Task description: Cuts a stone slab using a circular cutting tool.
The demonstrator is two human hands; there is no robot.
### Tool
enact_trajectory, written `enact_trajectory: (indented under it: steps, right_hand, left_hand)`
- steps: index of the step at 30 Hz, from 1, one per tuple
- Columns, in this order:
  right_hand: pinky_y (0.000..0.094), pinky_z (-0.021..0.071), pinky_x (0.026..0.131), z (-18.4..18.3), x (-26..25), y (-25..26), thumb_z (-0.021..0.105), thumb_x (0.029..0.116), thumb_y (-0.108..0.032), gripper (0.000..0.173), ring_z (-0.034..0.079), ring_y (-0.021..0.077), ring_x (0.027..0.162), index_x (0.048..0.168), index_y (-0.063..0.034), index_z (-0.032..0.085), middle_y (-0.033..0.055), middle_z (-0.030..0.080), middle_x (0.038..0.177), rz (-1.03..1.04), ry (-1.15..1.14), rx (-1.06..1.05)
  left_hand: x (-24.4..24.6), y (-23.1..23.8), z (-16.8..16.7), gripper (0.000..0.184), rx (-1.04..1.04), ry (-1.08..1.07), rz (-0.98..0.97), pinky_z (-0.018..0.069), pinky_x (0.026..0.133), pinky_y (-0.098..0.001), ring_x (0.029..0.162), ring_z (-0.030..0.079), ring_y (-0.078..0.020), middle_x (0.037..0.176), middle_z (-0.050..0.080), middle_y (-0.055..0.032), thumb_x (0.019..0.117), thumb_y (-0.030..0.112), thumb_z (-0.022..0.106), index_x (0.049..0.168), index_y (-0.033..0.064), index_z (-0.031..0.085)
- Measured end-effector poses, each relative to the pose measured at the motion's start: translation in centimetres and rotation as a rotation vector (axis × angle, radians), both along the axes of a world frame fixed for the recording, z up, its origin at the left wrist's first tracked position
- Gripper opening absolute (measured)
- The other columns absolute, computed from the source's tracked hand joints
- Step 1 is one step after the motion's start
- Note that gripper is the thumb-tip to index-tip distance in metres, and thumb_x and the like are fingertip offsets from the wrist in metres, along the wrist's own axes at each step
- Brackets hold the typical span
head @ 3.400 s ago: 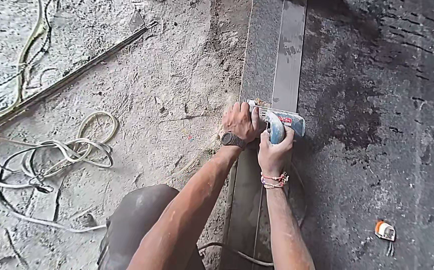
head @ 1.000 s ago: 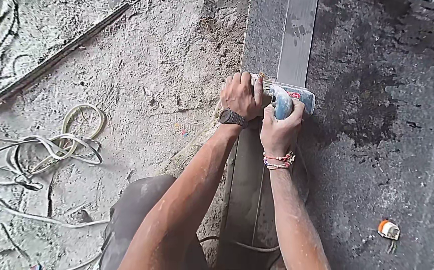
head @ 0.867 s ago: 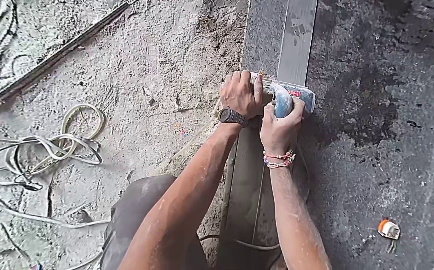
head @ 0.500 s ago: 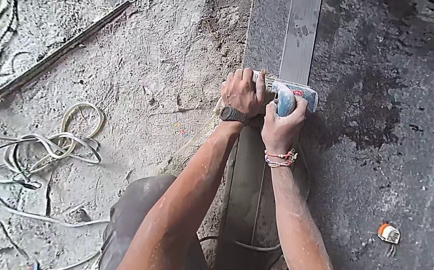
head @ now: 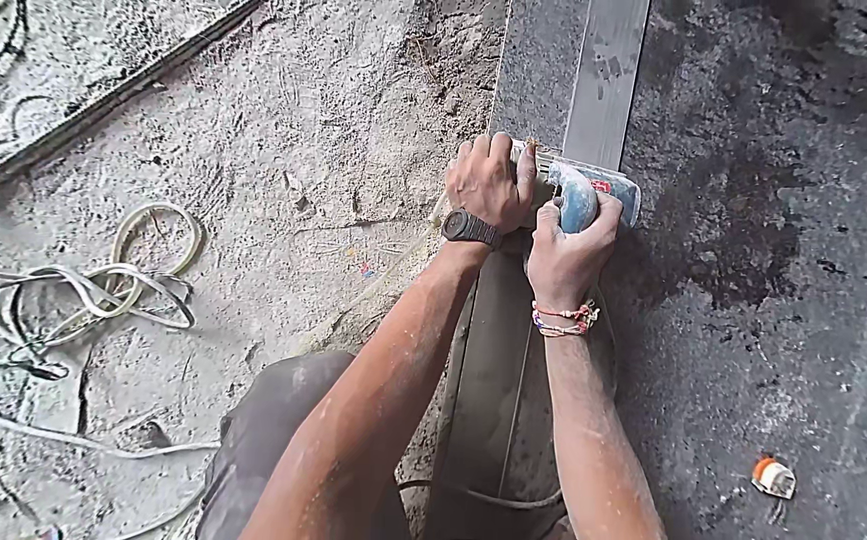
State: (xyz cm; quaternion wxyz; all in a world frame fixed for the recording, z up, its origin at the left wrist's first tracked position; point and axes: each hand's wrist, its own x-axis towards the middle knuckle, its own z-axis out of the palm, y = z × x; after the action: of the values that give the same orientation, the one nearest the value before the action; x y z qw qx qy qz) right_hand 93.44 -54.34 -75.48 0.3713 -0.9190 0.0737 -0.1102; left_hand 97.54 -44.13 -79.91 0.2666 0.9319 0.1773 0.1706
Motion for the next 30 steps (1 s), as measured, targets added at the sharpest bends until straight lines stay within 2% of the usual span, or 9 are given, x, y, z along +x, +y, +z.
enact_trajectory:
  steps: [8,13,25,30]
  right_hand:
    - [0.0389,0.0567,0.068,0.0,0.3,-0.1,0.066,0.0940,-0.025,0.043,0.068,0.0198,0.081,0.130,-0.0035,0.055,0.0114,0.068,0.100,0.009,-0.004,-0.021]
    - [0.0398,0.0564,0.069,0.2,0.6,-0.1,0.065,0.0950,-0.025,0.041,0.069,0.0209,0.084,0.129,-0.0049,0.055,0.0114,0.068,0.101,0.019,0.016,-0.038]
    - [0.0416,0.0550,0.064,0.1,1.1,-0.2,0.065,0.0956,-0.026,0.043,0.067,0.0241,0.080,0.131,-0.0046,0.052,0.0135,0.066,0.099,0.043,0.010,-0.052]
    - [0.0407,0.0557,0.067,0.2,1.7,-0.1,0.066,0.0935,-0.022,0.044,0.068,0.0236,0.082,0.130,-0.0016,0.052,0.0151,0.066,0.100,0.078,-0.016,-0.055]
  left_hand:
    - [0.4,0.1,0.1,0.052,-0.023,0.029,-0.004,0.0524,0.073,-0.0477,0.095,0.068,-0.0322,0.092,0.068,-0.0127,0.1041,0.048,0.036,0.093,0.0082,0.067]
    - [1.0,0.1,-0.2,0.052,-0.008,-0.011,0.019,0.0506,0.070,-0.0470,0.091,0.067,-0.0315,0.088,0.067,-0.0122,0.1045,0.048,0.037,0.089,0.0086,0.066]
    - [2.0,0.4,0.1,0.051,-0.015,0.018,0.016,0.0514,0.072,-0.0477,0.092,0.068,-0.0324,0.089,0.067,-0.0125,0.1047,0.047,0.037,0.092,0.0079,0.067]
    - [2.2,0.4,0.0,0.050,-0.012,0.015,0.018,0.0510,0.072,-0.0476,0.093,0.068,-0.0323,0.090,0.068,-0.0129,0.1047,0.046,0.037,0.092,0.0079,0.067]
